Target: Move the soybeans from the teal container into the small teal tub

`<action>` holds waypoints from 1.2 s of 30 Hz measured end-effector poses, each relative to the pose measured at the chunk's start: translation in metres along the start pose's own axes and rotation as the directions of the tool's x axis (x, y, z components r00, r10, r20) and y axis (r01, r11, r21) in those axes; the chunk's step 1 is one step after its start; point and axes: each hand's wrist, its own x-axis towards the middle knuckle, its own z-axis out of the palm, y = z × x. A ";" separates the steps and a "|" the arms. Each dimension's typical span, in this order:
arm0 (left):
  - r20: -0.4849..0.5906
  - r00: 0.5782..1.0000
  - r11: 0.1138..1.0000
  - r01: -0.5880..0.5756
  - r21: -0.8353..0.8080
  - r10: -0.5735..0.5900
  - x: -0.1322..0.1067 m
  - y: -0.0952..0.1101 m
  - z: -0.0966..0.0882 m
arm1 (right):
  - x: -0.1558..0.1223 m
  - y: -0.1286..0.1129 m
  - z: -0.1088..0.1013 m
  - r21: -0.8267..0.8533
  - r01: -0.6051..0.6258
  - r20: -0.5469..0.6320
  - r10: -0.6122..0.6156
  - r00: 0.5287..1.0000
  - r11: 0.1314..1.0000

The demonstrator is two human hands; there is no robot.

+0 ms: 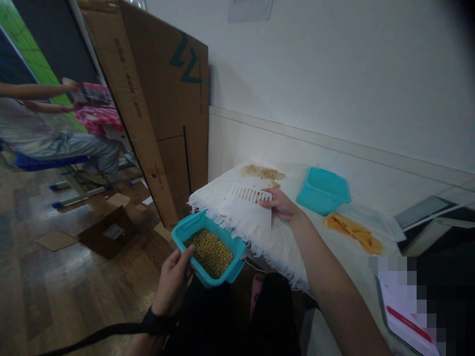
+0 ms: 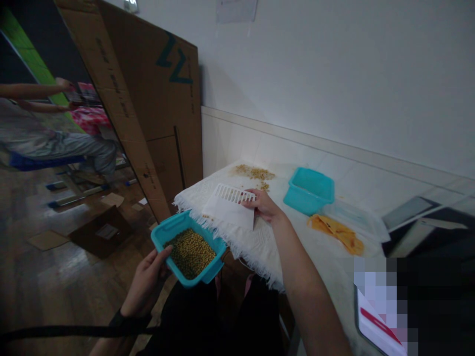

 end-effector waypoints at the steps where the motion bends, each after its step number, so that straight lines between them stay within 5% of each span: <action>1: 0.002 1.000 1.000 0.001 0.001 -0.001 0.000 0.000 0.000 | -0.001 -0.001 0.001 -0.007 -0.008 0.020 0.008 1.000 1.000; 5: -0.008 1.000 1.000 -0.013 0.002 0.013 0.000 0.000 0.000 | 0.000 -0.002 0.002 -0.013 -0.002 0.058 0.003 0.998 1.000; 10: -0.013 1.000 1.000 -0.018 -0.001 0.018 0.001 -0.002 -0.001 | 0.010 0.003 -0.007 0.047 0.139 -0.305 -0.118 0.945 0.989; 12: -0.023 1.000 1.000 -0.013 -0.004 0.012 0.001 -0.001 0.000 | 0.013 0.006 -0.010 0.049 0.133 -0.360 -0.107 0.927 0.990; 36: -0.013 1.000 0.999 0.005 -0.036 -0.005 0.000 0.002 0.001 | 0.011 0.012 -0.011 0.026 0.069 -0.288 -0.059 0.956 0.997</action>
